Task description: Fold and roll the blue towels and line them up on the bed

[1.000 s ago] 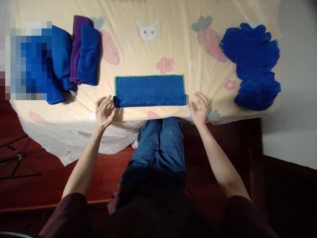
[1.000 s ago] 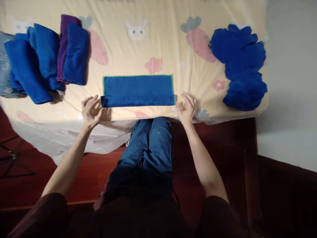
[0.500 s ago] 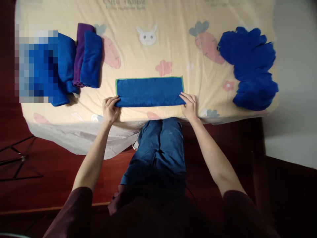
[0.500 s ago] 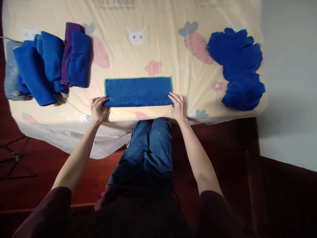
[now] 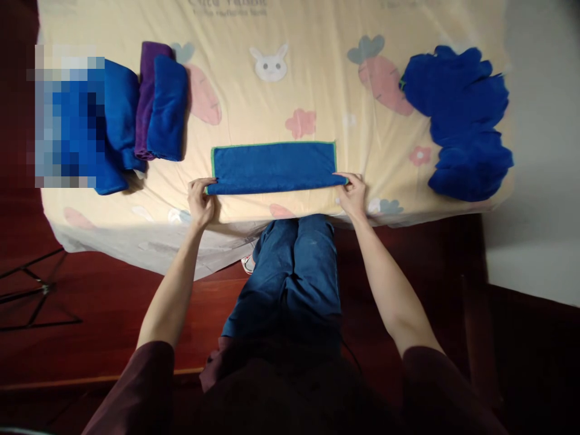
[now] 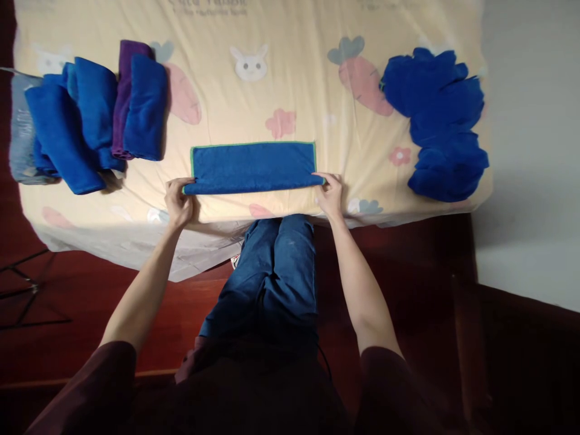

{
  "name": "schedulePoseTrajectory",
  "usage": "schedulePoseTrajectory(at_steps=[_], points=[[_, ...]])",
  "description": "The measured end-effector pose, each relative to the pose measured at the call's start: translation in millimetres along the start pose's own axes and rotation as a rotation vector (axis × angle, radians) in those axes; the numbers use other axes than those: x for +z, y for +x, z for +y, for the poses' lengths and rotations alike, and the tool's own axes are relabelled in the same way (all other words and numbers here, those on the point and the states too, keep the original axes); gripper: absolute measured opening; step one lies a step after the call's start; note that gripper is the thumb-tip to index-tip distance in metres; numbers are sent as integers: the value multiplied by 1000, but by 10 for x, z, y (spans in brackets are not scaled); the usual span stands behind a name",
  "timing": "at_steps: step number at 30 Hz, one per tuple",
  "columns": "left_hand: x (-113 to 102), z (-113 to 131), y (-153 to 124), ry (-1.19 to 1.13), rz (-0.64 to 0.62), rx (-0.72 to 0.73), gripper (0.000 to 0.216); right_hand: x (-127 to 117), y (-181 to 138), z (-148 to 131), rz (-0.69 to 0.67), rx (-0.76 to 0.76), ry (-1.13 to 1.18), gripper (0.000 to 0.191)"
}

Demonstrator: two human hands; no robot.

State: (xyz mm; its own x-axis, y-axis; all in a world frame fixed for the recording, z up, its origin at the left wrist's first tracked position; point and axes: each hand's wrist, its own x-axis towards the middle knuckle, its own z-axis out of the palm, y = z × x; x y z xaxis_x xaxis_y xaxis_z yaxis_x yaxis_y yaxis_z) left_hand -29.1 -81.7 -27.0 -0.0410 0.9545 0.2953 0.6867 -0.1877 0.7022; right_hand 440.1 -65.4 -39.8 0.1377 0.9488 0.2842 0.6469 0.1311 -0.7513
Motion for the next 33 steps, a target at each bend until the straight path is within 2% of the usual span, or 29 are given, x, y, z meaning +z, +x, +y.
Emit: schedulePoseTrajectory(at_steps=[2, 8, 12, 18, 26, 28, 31, 33], points=[[12, -41, -1, 10, 32, -63, 19, 49, 2, 67, 38, 17, 3, 20], [73, -149, -13, -41, 102, -212, 45, 169, 36, 139, 95, 20, 65, 47], [78, -96, -22, -115, 108, -242, 50, 175, 43, 104, 99, 72, 71, 47], [42, 16, -22, -87, 148, -231, 39, 178, 44, 114, 89, 113, 150, 47], [60, -4, -9, -52, 117, -220, 31, 199, 48, 176, 86, 75, 59, 40], [46, -17, -17, 3, 127, -202, 32, 141, 36, 168, 85, 50, 12, 39], [-28, -1, -68, 116, 162, -99, 28, -38, 11, 85, 52, -11, -64, 37], [-106, 33, -113, 155, 98, -3, 29, -183, -5, -7, 4, -87, -132, 35]])
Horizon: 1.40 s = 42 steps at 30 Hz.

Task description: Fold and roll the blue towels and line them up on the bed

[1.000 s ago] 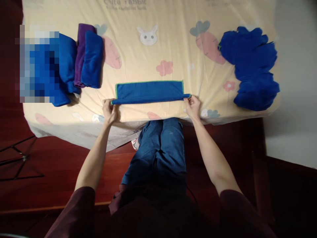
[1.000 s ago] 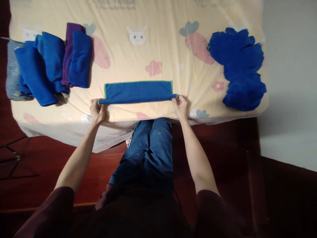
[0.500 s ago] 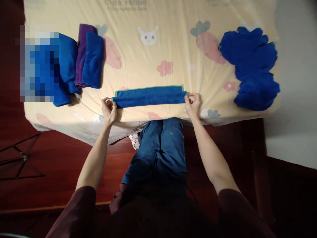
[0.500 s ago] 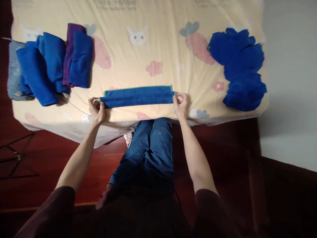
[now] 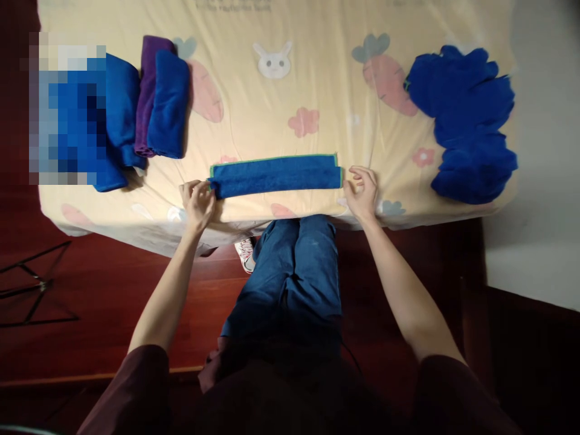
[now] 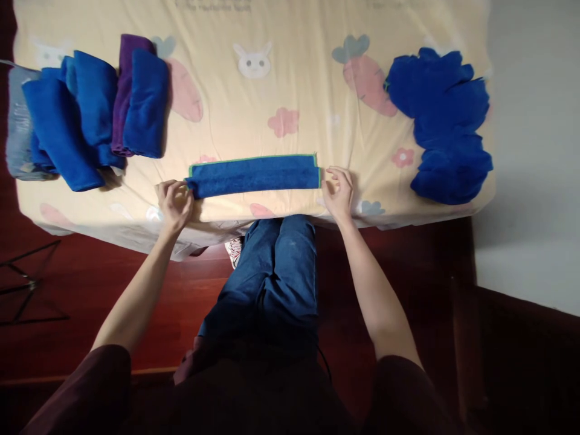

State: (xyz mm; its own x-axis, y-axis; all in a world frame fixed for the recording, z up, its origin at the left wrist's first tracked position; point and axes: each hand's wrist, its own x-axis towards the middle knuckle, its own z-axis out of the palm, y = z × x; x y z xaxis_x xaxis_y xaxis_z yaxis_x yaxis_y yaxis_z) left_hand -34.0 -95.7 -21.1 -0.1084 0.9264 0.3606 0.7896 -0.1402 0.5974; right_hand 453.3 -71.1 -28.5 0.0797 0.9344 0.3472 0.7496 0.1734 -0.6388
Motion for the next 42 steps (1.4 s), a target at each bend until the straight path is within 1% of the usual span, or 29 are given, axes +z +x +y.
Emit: schedulePoseTrajectory(at_steps=[2, 4, 6, 9, 12, 14, 17, 21, 23, 26, 28, 30, 33, 35, 38, 42], points=[[-86, 27, -21, 7, -127, 108, 37, -132, -2, -78, -78, -85, -69, 37], [-139, 49, -9, 15, -254, 199, 50, -208, 2, -145, -175, -146, -127, 43], [-140, 65, 32, 22, -327, 242, 58, -221, 14, -199, -268, -179, -173, 50], [-55, 88, 125, 29, -362, 249, 62, -149, 53, -254, -345, -211, -212, 53], [55, 115, 218, 31, -351, 240, 60, -40, 125, -275, -353, -218, -224, 53], [83, 126, 266, 27, -333, 230, 55, 8, 181, -267, -349, -209, -218, 53], [3, 119, 292, 19, -354, 231, 50, -13, 243, -242, -353, -194, -189, 52], [-222, 52, 225, 4, -461, 265, 47, -165, 241, -223, -421, -179, -152, 49], [-295, 9, 180, -28, -491, 275, 47, -212, 227, -204, -443, -170, -139, 44], [-310, -43, 151, -67, -471, 224, 47, -176, 239, -121, -419, -132, -124, 31], [-277, -69, 168, -72, -429, 143, 45, -100, 275, -28, -380, -94, -107, 24], [-234, -94, 206, -84, -382, 61, 41, -20, 327, 74, -351, -67, -81, 22], [-169, -130, 279, -110, -308, -27, 32, 58, 419, 180, -345, -44, -63, 27], [-132, -142, 326, -128, -266, -75, 31, 78, 478, 192, -349, -21, -68, 31], [-88, -130, 388, -201, -240, -149, 36, 94, 553, 129, -360, 29, -51, 39], [-41, -134, 460, -313, -235, -248, 42, 137, 624, 17, -384, 110, -10, 50]])
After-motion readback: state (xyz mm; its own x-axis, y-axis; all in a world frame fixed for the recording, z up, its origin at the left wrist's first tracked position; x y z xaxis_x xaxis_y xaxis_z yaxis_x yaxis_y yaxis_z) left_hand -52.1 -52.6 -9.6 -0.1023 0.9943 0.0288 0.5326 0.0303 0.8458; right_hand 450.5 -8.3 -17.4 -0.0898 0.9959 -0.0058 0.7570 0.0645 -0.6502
